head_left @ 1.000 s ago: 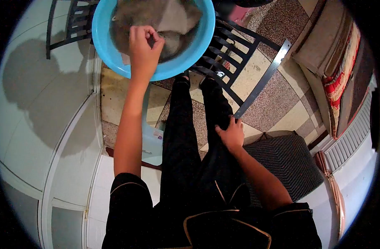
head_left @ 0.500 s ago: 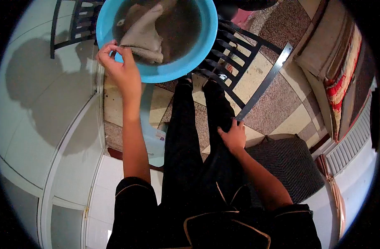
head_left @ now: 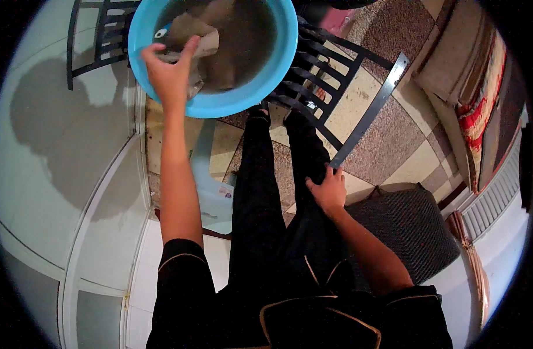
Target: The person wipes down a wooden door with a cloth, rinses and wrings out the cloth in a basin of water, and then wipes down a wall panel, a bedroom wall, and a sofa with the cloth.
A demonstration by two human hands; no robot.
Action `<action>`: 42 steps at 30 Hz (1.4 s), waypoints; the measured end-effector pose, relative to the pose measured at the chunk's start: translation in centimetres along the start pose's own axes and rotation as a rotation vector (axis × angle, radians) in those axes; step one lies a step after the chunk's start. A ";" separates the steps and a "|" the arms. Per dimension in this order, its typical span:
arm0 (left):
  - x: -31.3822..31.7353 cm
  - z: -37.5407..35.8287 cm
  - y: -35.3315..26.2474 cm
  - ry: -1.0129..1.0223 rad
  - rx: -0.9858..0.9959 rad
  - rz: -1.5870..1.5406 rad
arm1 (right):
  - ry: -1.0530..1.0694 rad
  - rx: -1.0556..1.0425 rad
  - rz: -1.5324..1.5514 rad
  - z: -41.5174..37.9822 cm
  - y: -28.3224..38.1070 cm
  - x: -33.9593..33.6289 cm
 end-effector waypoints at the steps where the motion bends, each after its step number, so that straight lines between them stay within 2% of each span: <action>1: 0.5 0.2 0.2 0.088 0.124 0.099 | -0.010 -0.006 0.003 -0.1 0.0 0.0; 2: 1.1 0.4 0.4 0.174 0.249 0.197 | -0.021 -0.014 0.005 0.0 0.1 0.0; 6: 2.2 0.9 1.3 0.297 0.156 0.281 | -0.007 -0.001 -0.011 -0.1 -0.1 0.1; 8: 3.3 1.4 3.7 0.437 0.142 0.258 | -0.020 -0.008 0.011 -0.2 0.2 0.0; 15: 4.5 1.0 3.8 0.422 0.210 0.237 | -0.038 -0.017 0.006 0.1 -0.4 0.9; 17: 4.6 1.0 4.1 0.488 0.171 0.301 | -0.027 -0.015 0.016 0.0 -0.3 0.8; 21: 4.4 1.2 2.4 0.385 0.303 0.365 | -0.014 0.000 0.019 0.0 -0.3 0.8; 23: 3.6 1.4 -0.1 0.207 0.542 0.499 | -0.025 -0.011 0.021 -0.2 -0.1 0.5; 27: 5.5 3.5 -2.1 0.206 0.544 0.388 | -0.053 -0.038 0.034 0.2 -0.3 0.8; 29: 7.1 4.2 -3.0 0.236 0.650 0.595 | -0.034 -0.032 0.022 0.3 -0.4 0.6; 30: 7.5 5.0 -3.1 0.231 0.648 0.594 | -0.038 -0.035 0.020 0.4 -0.3 0.3; 32: 8.1 6.2 -2.9 0.412 0.580 0.534 | -0.018 -0.049 0.014 0.2 0.0 0.0; 36: 7.2 7.4 -3.6 0.467 0.648 0.400 | -0.042 -0.058 0.029 0.2 -0.2 0.2; 38: 3.6 5.8 -6.0 0.492 0.308 0.059 | -0.078 -0.068 0.019 0.2 -0.2 0.3; 42: -1.0 4.0 -8.7 0.361 0.300 -0.145 | -0.042 -0.049 0.005 0.5 -0.1 0.3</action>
Point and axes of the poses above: each hand's wrist, its own z-axis towards the middle knuckle, its own x-axis out of the palm, y = z × x, the point moved 3 cm from there along z, towards the middle knuckle, and after that the axes turned 5 degrees about x, right-handed, at the moved point
